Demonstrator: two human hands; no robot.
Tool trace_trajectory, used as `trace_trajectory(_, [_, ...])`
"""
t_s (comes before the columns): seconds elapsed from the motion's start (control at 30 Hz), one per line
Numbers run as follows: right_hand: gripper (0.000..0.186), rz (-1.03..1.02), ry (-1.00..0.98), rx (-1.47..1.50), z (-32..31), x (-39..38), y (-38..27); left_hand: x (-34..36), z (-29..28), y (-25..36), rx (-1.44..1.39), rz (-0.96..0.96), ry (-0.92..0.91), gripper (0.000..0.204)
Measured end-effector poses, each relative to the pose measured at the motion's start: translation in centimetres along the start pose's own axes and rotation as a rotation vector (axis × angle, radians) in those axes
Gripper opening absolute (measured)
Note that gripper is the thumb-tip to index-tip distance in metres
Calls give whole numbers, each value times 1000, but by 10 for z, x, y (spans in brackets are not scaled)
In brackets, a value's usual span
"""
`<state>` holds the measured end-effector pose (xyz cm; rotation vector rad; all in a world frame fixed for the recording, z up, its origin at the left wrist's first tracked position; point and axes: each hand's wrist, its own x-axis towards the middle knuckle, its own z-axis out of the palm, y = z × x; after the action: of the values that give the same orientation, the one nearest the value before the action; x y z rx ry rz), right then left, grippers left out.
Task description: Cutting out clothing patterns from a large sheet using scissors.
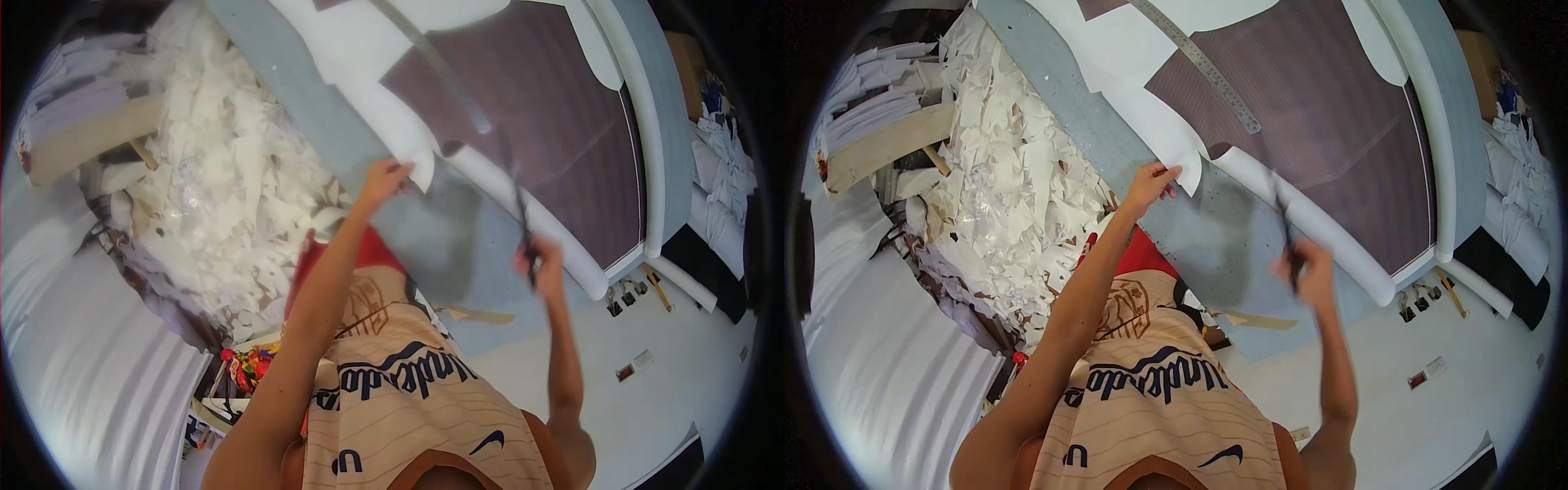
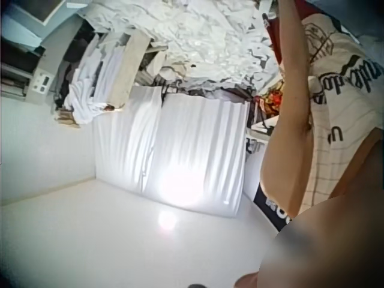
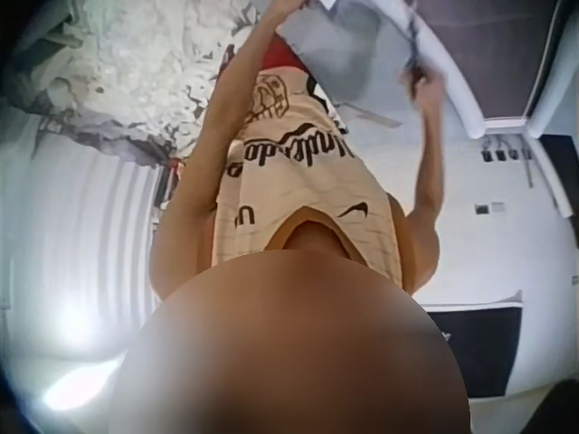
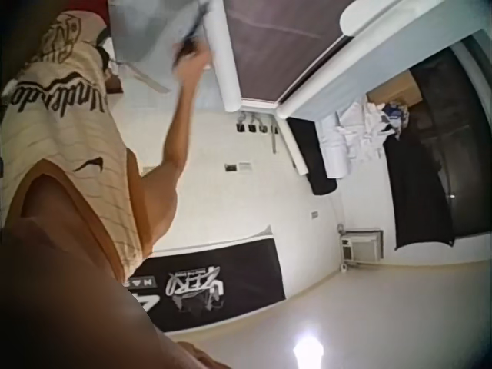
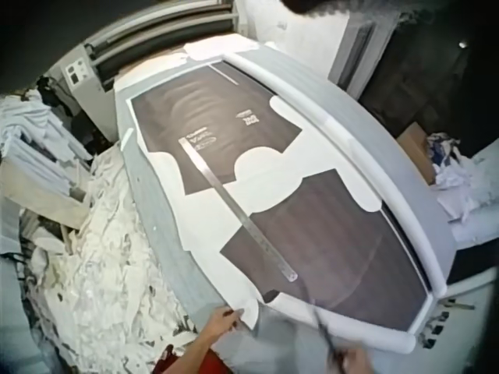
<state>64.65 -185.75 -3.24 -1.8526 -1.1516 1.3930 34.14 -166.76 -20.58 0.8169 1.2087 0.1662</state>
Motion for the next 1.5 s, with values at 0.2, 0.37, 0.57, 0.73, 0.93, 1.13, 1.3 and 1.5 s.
trace_trajectory(0.2, [27, -64, 157, -244, -29, 167, 40, -2, -1, 3, -7, -1, -30, 27])
trace_trajectory(0.37, [23, 60, -1, 35, 20, 117, 57, -4, -1, 6, -64, -11, -17, 28])
trace_trajectory(0.57, [24, 308, -193, 254, 23, 84, 63, -2, -1, 4, -61, -43, -8, 27])
trace_trajectory(0.73, [30, 313, -338, 310, 45, 62, 85, -3, -1, 5, -39, -74, 14, 28])
trace_trajectory(0.93, [27, 297, -338, 487, 85, 54, 95, -3, -1, 3, -31, -49, 11, 28])
trace_trajectory(1.13, [28, 277, -323, 528, 89, 45, 92, -4, 0, 6, -17, -67, 4, 28])
trace_trajectory(1.3, [28, 275, -314, 561, 94, 40, 94, -7, 1, 7, -47, -49, -16, 28])
trace_trajectory(1.5, [28, 275, -264, 549, 105, 72, 86, -6, 0, 6, -17, -40, -15, 28])
